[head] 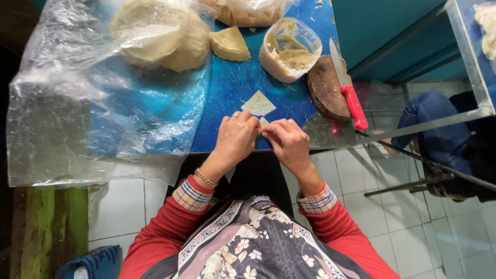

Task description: The person sits at a small table and folds triangular pastry wrappers around a spoonful of filling, pinching the edges closed by hand. They take wrappers from a stack, add filling from a container, fold the wrapper into a triangle, and set the finished pastry aside, repeating the process.

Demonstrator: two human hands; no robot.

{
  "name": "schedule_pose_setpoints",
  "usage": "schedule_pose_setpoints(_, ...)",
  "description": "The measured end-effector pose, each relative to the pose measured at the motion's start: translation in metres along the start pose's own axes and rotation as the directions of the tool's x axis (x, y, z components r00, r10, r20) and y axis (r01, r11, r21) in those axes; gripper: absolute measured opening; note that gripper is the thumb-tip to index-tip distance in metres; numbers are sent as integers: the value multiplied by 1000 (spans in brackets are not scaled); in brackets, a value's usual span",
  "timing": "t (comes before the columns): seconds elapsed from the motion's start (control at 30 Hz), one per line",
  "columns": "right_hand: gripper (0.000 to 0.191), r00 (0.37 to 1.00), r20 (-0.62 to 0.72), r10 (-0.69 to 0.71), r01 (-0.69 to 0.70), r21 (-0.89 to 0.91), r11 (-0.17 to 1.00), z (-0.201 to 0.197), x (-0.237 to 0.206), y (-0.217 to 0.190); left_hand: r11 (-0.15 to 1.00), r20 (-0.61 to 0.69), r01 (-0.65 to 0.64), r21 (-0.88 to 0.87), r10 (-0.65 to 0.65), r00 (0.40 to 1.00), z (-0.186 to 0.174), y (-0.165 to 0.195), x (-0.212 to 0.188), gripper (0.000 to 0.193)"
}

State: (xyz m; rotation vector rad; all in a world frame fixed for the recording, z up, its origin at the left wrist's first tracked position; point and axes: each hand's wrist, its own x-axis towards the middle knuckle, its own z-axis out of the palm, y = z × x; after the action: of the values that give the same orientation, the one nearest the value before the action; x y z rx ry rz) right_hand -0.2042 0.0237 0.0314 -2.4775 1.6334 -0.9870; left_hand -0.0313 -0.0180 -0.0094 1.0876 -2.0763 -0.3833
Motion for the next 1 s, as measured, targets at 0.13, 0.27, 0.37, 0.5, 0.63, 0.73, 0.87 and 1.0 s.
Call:
schedule_pose_setpoints(0.13, 10, 996, 75, 49, -51, 22, 998, 1, -3, -3, 997, 60, 77, -19, -76, 995, -11, 4, -2, 10)
schedule_pose_setpoints(0.27, 14, 972, 141, 190, -207, 113, 972, 4, 1, 1, 982, -66, 144, -123, -153, 986, -17, 14, -10, 9)
schedule_pose_setpoints(0.37, 15, 901, 259, 349, -400, 180, 899, 2, 4, 4, 990, -75, -32, -141, 21, 997, -20, 13, -14, 5)
schedule_pose_setpoints(0.5, 16, 865, 251, 435, -488, 218, 845, -2, 2, -2, 995, -27, -73, -73, 71, 997, -18, 7, -14, 6)
schedule_pose_setpoints(0.63, 13, 997, 31, 69, -70, 27, 997, -7, -7, -11, 996, -7, -47, -74, 47, 999, -16, 4, -8, 5)
schedule_pose_setpoints(0.73, 12, 999, 16, 33, -33, -22, 999, -5, -10, -11, 985, -6, -54, -161, 54, 999, -18, 0, -6, 13)
schedule_pose_setpoints(0.87, 12, 998, -33, 58, -60, -60, 996, 1, -7, -4, 980, 33, -83, -183, 91, 995, -19, -5, -5, 6)
schedule_pose_setpoints(1.0, 23, 992, -121, -27, 2, -202, 979, 4, -10, -7, 990, -11, -89, -110, 88, 996, -13, -7, 0, 4)
